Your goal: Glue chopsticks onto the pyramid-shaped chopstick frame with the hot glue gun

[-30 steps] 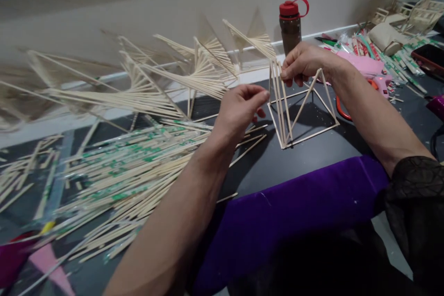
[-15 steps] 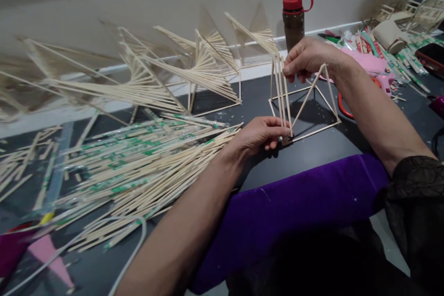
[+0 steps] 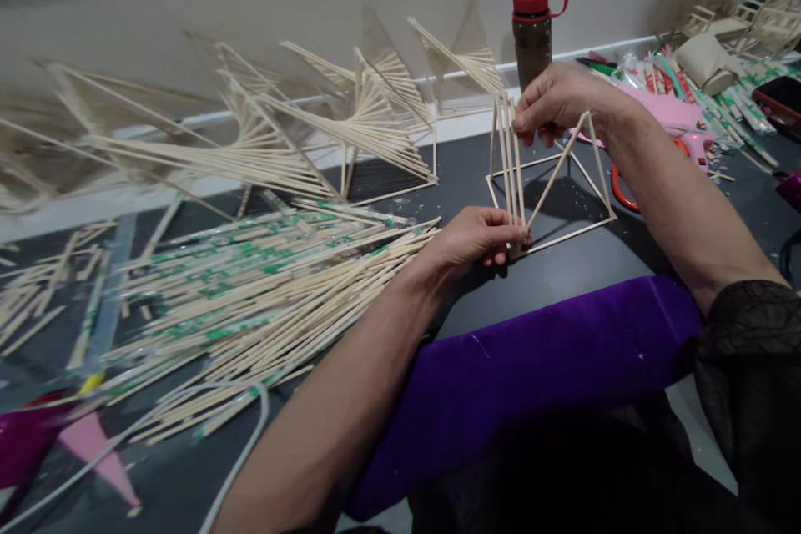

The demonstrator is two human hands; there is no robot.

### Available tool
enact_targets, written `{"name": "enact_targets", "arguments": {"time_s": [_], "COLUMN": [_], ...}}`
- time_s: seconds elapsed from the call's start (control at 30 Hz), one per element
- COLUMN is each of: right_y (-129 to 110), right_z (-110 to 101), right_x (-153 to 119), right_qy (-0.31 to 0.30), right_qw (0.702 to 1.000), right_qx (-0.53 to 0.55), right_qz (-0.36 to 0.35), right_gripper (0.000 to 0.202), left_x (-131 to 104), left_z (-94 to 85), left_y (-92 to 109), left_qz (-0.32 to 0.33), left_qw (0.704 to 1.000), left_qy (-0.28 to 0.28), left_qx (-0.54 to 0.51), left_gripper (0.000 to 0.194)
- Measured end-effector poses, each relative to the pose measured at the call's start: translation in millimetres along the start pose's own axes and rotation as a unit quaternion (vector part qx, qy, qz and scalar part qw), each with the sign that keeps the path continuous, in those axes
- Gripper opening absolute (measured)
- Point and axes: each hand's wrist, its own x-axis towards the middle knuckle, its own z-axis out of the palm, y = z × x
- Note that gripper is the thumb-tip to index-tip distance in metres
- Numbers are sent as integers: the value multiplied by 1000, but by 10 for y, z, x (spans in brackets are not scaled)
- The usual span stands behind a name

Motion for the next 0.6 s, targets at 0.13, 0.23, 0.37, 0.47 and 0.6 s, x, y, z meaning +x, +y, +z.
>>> {"name": "enact_targets", "arguments": {"time_s": [0.13,0.23,0.37,0.47,0.6], "right_y": [25,48,19,-28,-30], "right_z": [-6,-16,4,33,43], "right_x": [11,39,23,-18,-25], "right_qy": [-3,-8,-6,5,13], "right_qw": [1000,1000,1000,1000,998], "right_qx": [-1,1,9,18,56], "right_qz": [-8,-11,-1,5,13], "right_gripper": [20,19,22,28,30], "left_x": [-5,7,27,41,44], "left_z": [-5,-12,-23,-30,-31], "left_y": [12,-1,-21,-32,-36], "left_qz": [-2,-1,2,3,3], "left_qw": [1000,1000,1000,1000,1000], "left_qy": [-6,-10,-14,-16,-14], "left_qx": [4,2,1,1,5], "left_gripper": [19,22,24,23,19]}}
